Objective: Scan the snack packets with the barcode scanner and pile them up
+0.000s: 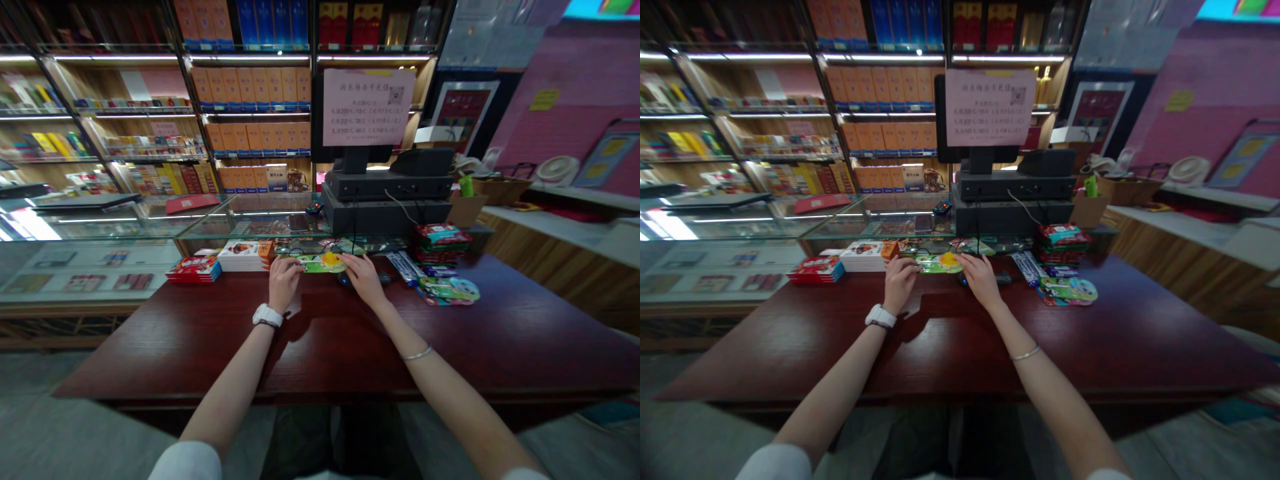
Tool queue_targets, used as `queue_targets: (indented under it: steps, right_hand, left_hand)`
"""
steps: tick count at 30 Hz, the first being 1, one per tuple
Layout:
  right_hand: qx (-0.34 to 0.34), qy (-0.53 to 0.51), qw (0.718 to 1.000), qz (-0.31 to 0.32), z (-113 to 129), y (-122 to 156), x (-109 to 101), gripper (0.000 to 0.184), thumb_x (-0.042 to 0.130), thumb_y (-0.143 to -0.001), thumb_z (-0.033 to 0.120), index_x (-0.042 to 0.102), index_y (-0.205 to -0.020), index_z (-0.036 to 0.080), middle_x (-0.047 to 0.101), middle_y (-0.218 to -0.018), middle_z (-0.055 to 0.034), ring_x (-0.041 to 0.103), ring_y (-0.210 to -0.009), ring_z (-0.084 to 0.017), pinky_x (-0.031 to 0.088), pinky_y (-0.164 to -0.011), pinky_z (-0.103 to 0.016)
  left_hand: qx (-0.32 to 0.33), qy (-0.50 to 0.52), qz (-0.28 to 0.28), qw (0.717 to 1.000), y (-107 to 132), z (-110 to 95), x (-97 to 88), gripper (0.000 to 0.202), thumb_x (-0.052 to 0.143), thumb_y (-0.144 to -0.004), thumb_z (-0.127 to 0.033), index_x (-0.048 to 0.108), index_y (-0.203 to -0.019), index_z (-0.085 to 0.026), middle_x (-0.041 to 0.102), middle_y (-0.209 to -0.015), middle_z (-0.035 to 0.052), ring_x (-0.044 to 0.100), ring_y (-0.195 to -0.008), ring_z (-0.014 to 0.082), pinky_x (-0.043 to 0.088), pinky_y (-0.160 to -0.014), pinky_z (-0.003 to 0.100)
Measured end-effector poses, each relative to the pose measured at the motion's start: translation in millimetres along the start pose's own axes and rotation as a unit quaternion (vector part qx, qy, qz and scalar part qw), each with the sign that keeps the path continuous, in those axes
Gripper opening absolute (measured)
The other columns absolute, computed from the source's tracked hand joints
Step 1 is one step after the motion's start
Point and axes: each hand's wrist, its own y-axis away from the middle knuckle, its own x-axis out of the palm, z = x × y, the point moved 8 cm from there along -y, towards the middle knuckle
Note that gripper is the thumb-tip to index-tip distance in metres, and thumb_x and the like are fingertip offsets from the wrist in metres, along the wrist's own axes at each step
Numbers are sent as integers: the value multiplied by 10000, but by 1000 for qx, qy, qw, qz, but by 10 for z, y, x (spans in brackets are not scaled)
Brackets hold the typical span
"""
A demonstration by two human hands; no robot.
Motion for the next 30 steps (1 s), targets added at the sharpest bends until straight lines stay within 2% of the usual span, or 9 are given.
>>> queue_targets:
  steps: [5, 12, 16, 21, 25, 30]
  right_hand:
    - [-35, 25, 997, 63, 132, 36, 104, 413, 435, -957, 177, 595, -1312, 315, 624, -1350, -42, 578, -1221, -201, 302, -1144, -502]
    - [-81, -4, 984, 158, 488, 90, 366, 425, 460, -952, 158, 598, -1311, 336, 612, -1365, -6, 548, -1267, -210, 223, -1182, -546]
    - [-123, -24, 969, 213, 742, 147, 560, 436, 492, -941, 162, 591, -1315, 362, 640, -1328, 12, 557, -1246, -225, 194, -1181, -586]
    - [-157, -20, 954, 256, 976, 234, 740, 394, 504, -934, 163, 627, -1277, 313, 680, -1268, -8, 584, -1178, -232, 206, -1179, -583]
    - [-165, -14, 950, 265, 1158, 270, 810, 366, 502, -931, 154, 652, -1239, 281, 686, -1235, -49, 602, -1130, -223, 254, -1166, -561]
    - [-165, -7, 946, 279, 1398, 312, 874, 387, 473, -929, 139, 637, -1257, 264, 660, -1273, -68, 578, -1183, -234, 248, -1170, -564]
  left_hand:
    - [-5, -23, 32, 999, -9, 55, -149, 207, 562, -898, -168, 735, -837, -264, 739, -963, 7, 637, -954, 187, 344, -1134, 509]
    - [49, -63, 199, 977, 284, 235, -463, 350, 499, -917, -153, 709, -1127, -338, 753, -1089, -17, 659, -979, 189, 231, -1210, 560]
    - [33, -74, 263, 961, 496, 383, -638, 403, 462, -905, -129, 700, -1160, -329, 753, -1091, -8, 669, -1012, 177, 216, -1223, 540]
    - [11, -70, 348, 935, 764, 486, -729, 419, 443, -888, -119, 706, -1142, -325, 755, -1091, -14, 682, -1008, 169, 232, -1215, 526]
    - [-19, -82, 364, 928, 886, 544, -797, 374, 448, -894, -137, 728, -1071, -311, 750, -1110, -14, 681, -1028, 183, 251, -1200, 524]
    - [-71, -121, 323, 936, 989, 568, -935, 277, 505, -906, -205, 726, -1038, -307, 753, -1096, 4, 679, -1038, 210, 237, -1195, 546]
